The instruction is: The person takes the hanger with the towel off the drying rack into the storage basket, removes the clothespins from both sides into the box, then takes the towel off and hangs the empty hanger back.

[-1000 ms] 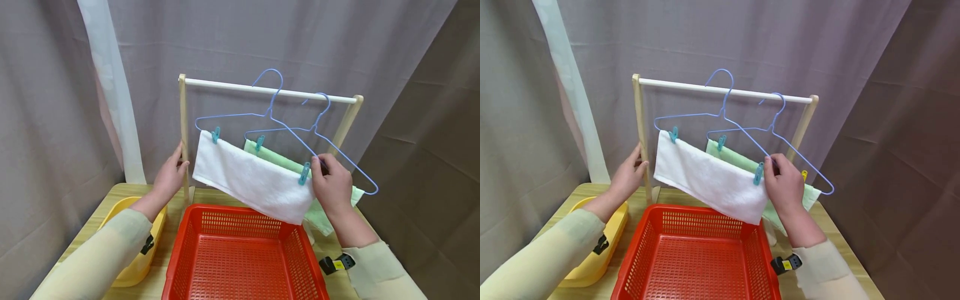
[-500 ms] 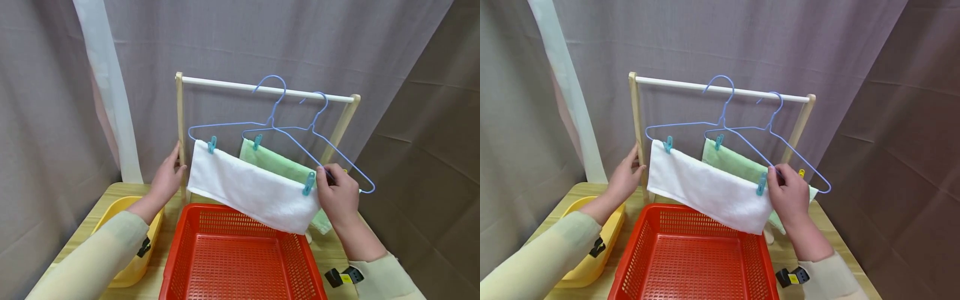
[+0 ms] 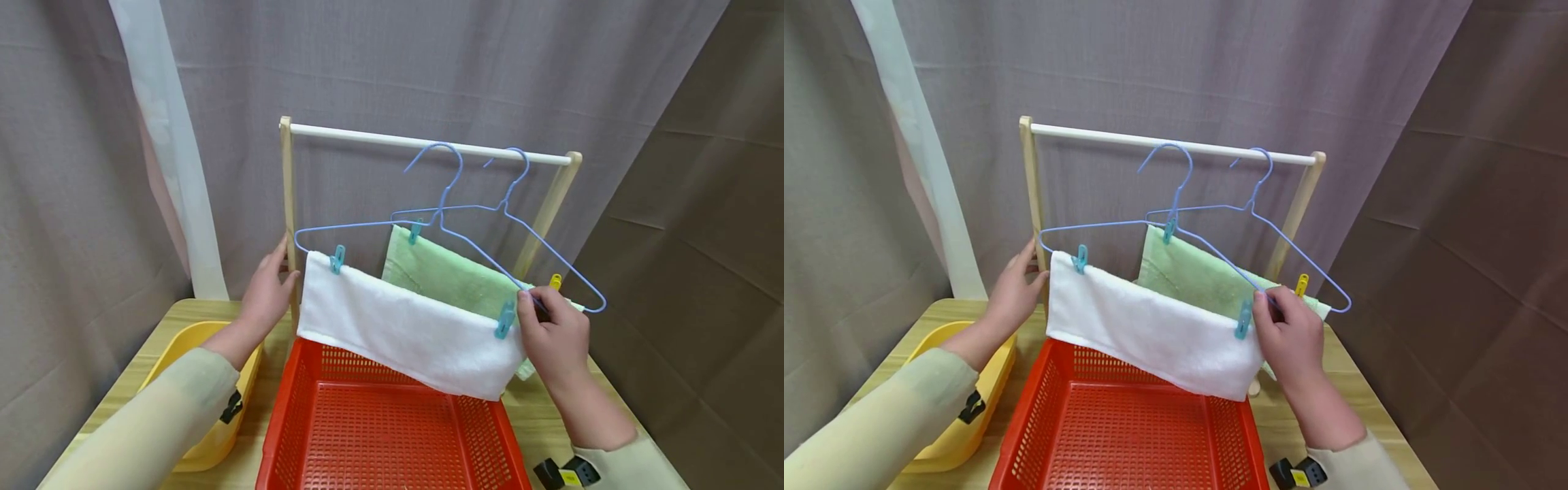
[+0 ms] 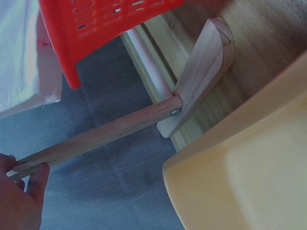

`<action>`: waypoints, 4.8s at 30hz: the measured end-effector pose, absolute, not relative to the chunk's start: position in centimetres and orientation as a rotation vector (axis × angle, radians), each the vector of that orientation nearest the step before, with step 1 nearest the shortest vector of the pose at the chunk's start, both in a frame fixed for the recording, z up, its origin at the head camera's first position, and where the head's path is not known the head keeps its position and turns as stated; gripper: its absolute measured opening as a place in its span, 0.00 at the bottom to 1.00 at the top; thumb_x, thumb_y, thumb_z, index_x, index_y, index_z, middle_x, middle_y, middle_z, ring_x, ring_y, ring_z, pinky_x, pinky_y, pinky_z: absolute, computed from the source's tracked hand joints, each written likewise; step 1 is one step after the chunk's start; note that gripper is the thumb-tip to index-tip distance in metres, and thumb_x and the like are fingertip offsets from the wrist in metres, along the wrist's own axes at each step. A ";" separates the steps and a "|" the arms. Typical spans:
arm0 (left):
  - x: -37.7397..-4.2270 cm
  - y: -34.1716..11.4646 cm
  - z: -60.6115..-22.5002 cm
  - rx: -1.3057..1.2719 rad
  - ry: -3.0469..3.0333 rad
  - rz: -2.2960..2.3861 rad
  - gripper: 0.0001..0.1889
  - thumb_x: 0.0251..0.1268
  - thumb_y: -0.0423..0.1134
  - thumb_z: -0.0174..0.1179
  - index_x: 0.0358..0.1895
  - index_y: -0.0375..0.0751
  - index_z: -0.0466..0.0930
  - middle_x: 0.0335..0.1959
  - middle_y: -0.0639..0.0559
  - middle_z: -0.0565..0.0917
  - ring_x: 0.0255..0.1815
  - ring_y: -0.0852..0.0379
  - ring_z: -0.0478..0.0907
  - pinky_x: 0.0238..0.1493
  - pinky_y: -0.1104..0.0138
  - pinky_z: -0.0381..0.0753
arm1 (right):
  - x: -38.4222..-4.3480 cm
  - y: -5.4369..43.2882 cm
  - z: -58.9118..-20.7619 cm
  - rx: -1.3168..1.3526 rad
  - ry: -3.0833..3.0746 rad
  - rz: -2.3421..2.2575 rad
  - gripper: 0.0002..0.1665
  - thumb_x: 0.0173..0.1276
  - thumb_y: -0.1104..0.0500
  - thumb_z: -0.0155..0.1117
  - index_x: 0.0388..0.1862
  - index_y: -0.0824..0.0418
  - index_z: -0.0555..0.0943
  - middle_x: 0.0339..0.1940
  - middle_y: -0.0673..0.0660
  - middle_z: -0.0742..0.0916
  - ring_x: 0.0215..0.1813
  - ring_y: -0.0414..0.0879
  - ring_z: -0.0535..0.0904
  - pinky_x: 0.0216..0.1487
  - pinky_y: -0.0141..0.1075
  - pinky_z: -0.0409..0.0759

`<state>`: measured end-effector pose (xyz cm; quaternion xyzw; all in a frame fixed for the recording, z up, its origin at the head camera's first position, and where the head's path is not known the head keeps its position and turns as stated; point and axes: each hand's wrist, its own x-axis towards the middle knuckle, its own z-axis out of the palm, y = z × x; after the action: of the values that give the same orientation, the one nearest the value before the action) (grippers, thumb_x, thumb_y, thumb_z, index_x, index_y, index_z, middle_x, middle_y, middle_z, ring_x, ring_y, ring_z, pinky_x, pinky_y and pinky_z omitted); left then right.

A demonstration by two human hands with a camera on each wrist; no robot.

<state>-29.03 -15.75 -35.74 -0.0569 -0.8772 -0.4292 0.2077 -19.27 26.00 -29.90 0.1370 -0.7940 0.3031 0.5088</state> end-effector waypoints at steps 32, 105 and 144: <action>-28.4 -16.9 -35.4 -0.144 -2.330 -1.347 0.23 0.72 0.34 0.54 0.68 0.37 0.68 0.53 0.41 0.78 0.54 0.43 0.77 0.54 0.51 0.78 | -18.3 27.1 -32.2 0.430 -1.836 0.780 0.05 0.57 0.68 0.66 0.22 0.66 0.81 0.16 0.54 0.77 0.23 0.31 0.65 0.26 0.22 0.63; -15.5 -14.3 -32.9 -0.682 -2.447 -0.485 0.24 0.63 0.46 0.68 0.62 0.45 0.80 0.59 0.51 0.82 0.61 0.49 0.76 0.59 0.49 0.74 | -18.7 26.4 -33.6 0.617 -1.785 0.701 0.15 0.60 0.55 0.62 0.16 0.60 0.77 0.14 0.48 0.73 0.19 0.34 0.64 0.19 0.28 0.61; -15.8 -14.9 -33.1 -0.611 -2.486 -0.789 0.08 0.65 0.38 0.66 0.44 0.51 0.80 0.38 0.65 0.81 0.43 0.58 0.77 0.47 0.58 0.80 | -19.2 26.0 -33.8 0.631 -1.788 0.723 0.14 0.59 0.56 0.63 0.16 0.60 0.76 0.13 0.49 0.73 0.19 0.34 0.64 0.19 0.28 0.60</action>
<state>-15.77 -14.89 -33.14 -0.2221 -0.9033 -0.2866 0.2292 -19.16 25.99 -33.77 0.2639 -0.7483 0.3026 0.5281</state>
